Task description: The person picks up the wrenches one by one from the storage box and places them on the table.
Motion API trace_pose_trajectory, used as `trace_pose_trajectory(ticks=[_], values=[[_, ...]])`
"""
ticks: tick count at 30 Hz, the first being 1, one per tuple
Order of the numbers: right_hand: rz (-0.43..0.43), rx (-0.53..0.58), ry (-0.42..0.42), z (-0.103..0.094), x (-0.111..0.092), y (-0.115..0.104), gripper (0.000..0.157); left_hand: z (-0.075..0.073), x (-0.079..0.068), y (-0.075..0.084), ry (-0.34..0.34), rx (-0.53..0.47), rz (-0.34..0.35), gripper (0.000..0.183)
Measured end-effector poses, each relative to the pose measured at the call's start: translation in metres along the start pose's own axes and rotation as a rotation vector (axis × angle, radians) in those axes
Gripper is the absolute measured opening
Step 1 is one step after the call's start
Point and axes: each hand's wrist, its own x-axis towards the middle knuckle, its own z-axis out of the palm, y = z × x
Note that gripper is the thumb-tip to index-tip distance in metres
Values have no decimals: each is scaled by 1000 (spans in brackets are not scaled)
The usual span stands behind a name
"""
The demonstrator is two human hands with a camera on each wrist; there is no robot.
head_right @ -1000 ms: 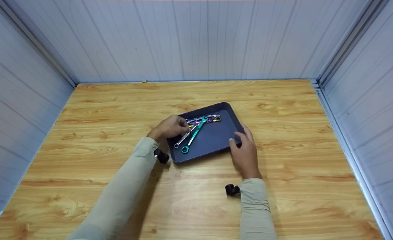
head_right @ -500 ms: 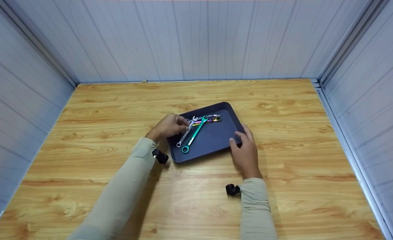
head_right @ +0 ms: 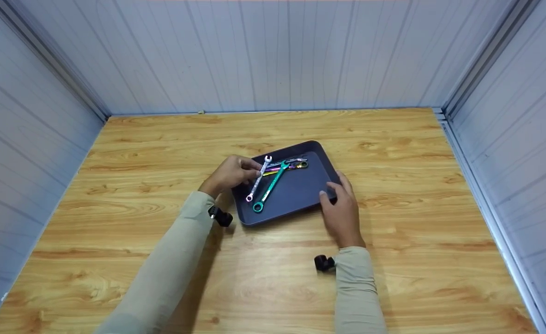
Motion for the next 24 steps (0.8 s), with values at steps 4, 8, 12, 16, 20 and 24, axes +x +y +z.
trace_pose_trajectory(ticks=[4,8,12,16,20,24], values=[[5,5,-1,0,0,0,42,0,-1,0,18,-26,-8,17],[8,16,-1,0,1,0,41,1,-1,-1,49,-67,-13,17],[17,20,-3,1,1,-1,42,1,-1,-3,117,-155,-42,15],[17,17,-5,2,1,-1,43,1,-2,-5,174,-226,-52,13],[9,19,-9,1,1,-1,43,1,-2,-6,197,-248,-23,14],[5,25,-18,-1,-1,-2,44,1,-3,-8,220,-290,6,15]])
